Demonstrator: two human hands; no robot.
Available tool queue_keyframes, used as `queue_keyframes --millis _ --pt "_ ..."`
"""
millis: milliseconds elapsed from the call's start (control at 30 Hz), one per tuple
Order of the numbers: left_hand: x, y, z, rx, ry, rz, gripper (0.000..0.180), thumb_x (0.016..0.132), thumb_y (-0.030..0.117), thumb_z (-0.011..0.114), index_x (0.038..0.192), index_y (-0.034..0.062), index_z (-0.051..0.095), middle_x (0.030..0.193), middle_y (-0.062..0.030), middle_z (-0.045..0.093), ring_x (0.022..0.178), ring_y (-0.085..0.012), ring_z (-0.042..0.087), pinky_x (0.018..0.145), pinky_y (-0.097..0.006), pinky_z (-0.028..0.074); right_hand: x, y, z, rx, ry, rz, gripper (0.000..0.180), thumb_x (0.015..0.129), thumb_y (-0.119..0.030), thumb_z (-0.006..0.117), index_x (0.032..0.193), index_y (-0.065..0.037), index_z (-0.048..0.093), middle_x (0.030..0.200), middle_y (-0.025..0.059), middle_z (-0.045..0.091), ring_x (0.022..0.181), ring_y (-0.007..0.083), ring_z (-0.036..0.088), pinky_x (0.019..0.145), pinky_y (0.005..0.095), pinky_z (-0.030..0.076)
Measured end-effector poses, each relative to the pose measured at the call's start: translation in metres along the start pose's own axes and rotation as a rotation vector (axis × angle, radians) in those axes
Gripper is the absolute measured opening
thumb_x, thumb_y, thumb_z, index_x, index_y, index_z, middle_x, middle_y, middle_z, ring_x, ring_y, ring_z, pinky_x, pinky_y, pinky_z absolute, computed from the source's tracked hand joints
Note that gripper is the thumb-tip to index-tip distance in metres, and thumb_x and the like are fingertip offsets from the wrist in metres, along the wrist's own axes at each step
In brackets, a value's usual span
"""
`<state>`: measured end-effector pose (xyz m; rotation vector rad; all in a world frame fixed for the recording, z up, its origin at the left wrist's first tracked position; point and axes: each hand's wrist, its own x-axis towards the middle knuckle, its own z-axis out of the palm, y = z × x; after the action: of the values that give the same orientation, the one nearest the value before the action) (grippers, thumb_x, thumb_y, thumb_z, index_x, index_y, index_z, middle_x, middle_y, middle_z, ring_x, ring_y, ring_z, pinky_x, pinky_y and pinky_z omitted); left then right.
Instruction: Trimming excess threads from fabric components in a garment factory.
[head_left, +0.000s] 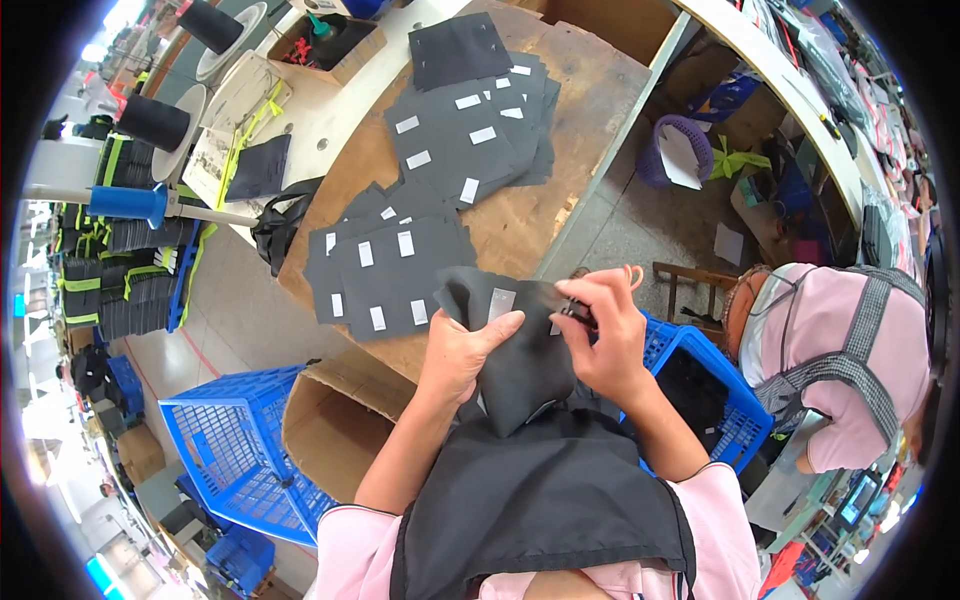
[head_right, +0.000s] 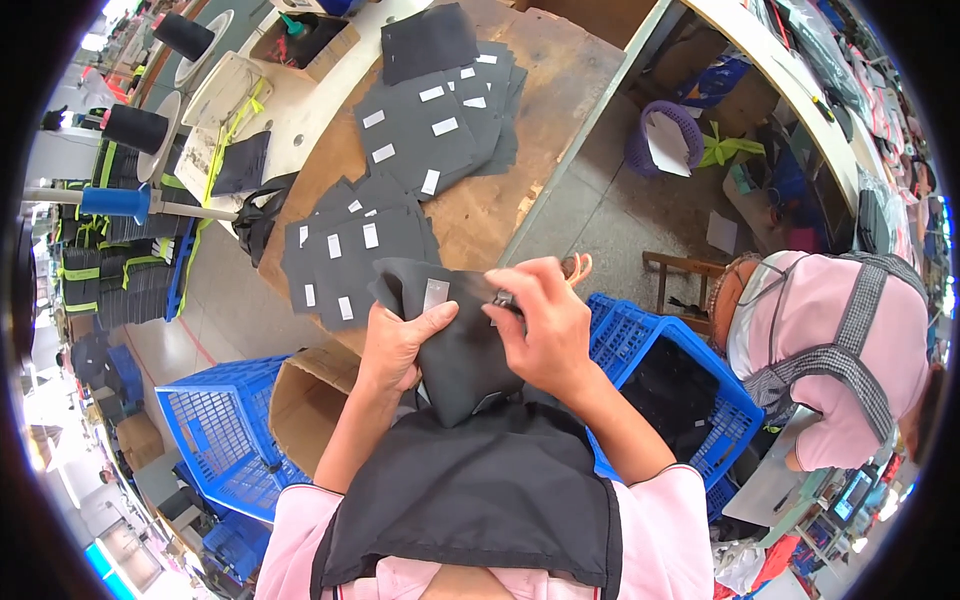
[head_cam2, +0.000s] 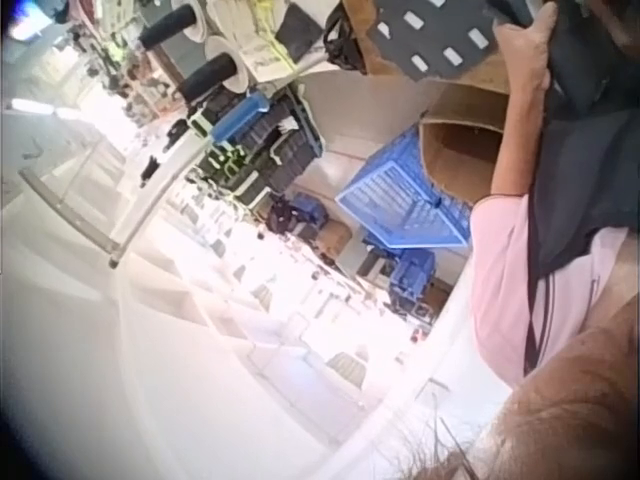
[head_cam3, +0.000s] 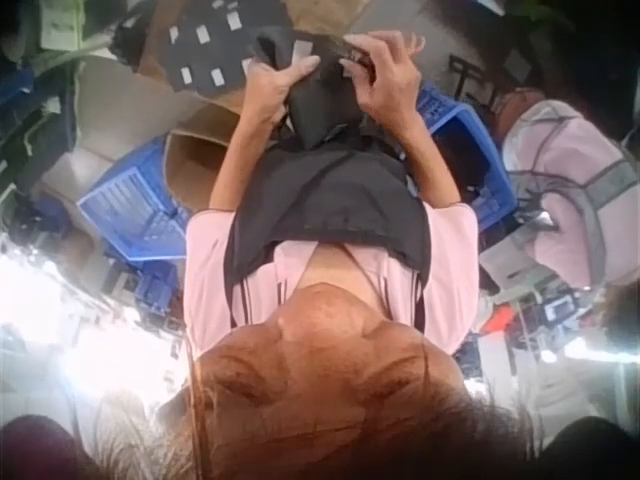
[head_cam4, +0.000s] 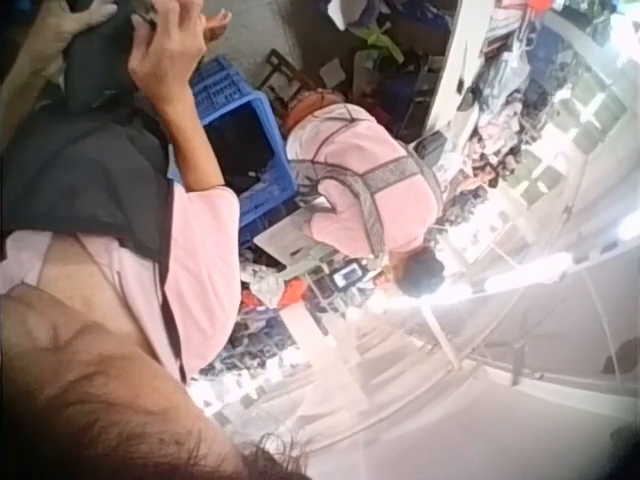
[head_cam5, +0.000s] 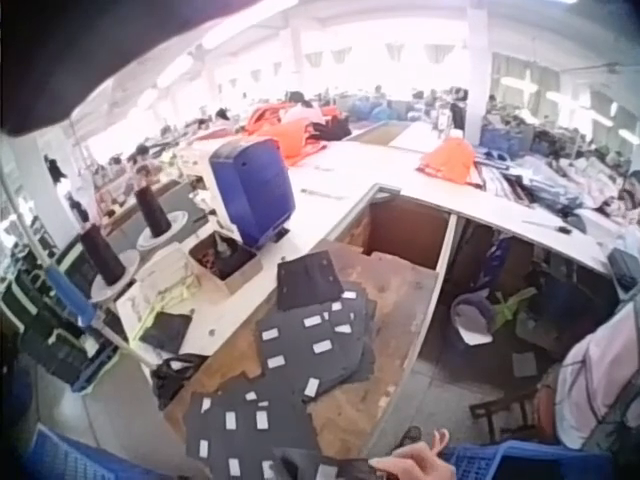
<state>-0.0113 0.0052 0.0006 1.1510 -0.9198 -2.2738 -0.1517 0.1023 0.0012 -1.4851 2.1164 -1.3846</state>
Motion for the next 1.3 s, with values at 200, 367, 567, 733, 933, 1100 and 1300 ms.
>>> queue_keyframes --millis 200,367,567,733,933,1100,1300 --pt "-0.001 0.000 0.000 0.099 -0.059 0.059 0.028 0.075 0.002 0.072 0.099 0.0010 0.058 0.092 -0.0062 0.063 0.079 -0.0123 0.061 0.072 -0.028 0.051 0.011 0.005 -0.001 -0.141 -0.111 -0.269 0.034 0.062 -0.006 0.071 0.094 -0.008 0.062 0.077 0.0048 0.052 0.058 0.0213 0.050 0.051 0.0308 0.039" --pt "-0.002 -0.001 -0.005 0.068 -0.073 0.022 0.030 0.074 0.003 0.073 0.099 0.0010 0.058 0.092 -0.0065 0.064 0.081 -0.0124 0.060 0.074 -0.028 0.051 0.010 0.004 -0.001 -0.145 -0.133 -0.263 0.029 0.062 -0.005 0.072 0.090 -0.008 0.063 0.074 0.0051 0.053 0.058 0.0221 0.052 0.051 0.0302 0.040" --pt "-0.002 0.001 -0.004 0.083 -0.077 -0.008 0.030 0.073 0.003 0.073 0.100 -0.0012 0.059 0.092 -0.0082 0.065 0.079 -0.0134 0.062 0.072 -0.029 0.052 0.004 0.000 -0.004 -0.061 -0.105 -0.145 0.028 0.063 -0.001 0.072 0.090 -0.007 0.064 0.075 0.0068 0.055 0.061 0.0229 0.054 0.054 0.0310 0.043" --pt "-0.003 0.004 0.000 0.069 -0.074 -0.006 0.029 0.072 0.003 0.073 0.098 -0.0019 0.060 0.092 -0.0089 0.065 0.078 -0.0139 0.062 0.072 -0.029 0.052 0.004 0.003 -0.005 -0.160 -0.164 -0.204 0.030 0.064 0.002 0.071 0.092 -0.006 0.063 0.076 0.0082 0.056 0.063 0.0217 0.055 0.054 0.0296 0.042" --pt "0.006 0.000 -0.018 0.076 -0.172 -0.131 0.025 0.077 0.004 0.067 0.101 -0.0018 0.059 0.092 -0.0079 0.064 0.082 -0.0144 0.061 0.075 -0.030 0.051 0.008 0.043 -0.020 0.459 -0.491 0.597 0.025 0.076 -0.010 0.064 0.099 -0.002 0.060 0.082 0.0036 0.045 0.072 0.0115 0.045 0.062 0.0222 0.039" --pt "0.012 -0.015 -0.019 0.051 -0.082 -0.102 0.030 0.084 0.010 0.061 0.112 0.0013 0.054 0.091 -0.0039 0.058 0.087 -0.0132 0.055 0.079 -0.029 0.047 0.007 0.049 -0.023 0.603 -0.795 0.537 0.015 0.081 -0.012 0.060 0.075 0.001 0.056 0.075 0.0012 0.042 0.072 0.0109 0.043 0.066 0.0247 0.035" --pt "0.011 -0.009 -0.021 0.118 -0.157 -0.097 0.040 0.074 0.012 0.074 0.107 0.0032 0.054 0.089 -0.0030 0.057 0.084 -0.0129 0.055 0.075 -0.027 0.046 0.007 0.030 -0.009 0.518 -0.440 0.576 0.016 0.081 -0.010 0.063 0.074 0.002 0.054 0.073 0.0037 0.045 0.062 0.0102 0.045 0.052 0.0260 0.037"
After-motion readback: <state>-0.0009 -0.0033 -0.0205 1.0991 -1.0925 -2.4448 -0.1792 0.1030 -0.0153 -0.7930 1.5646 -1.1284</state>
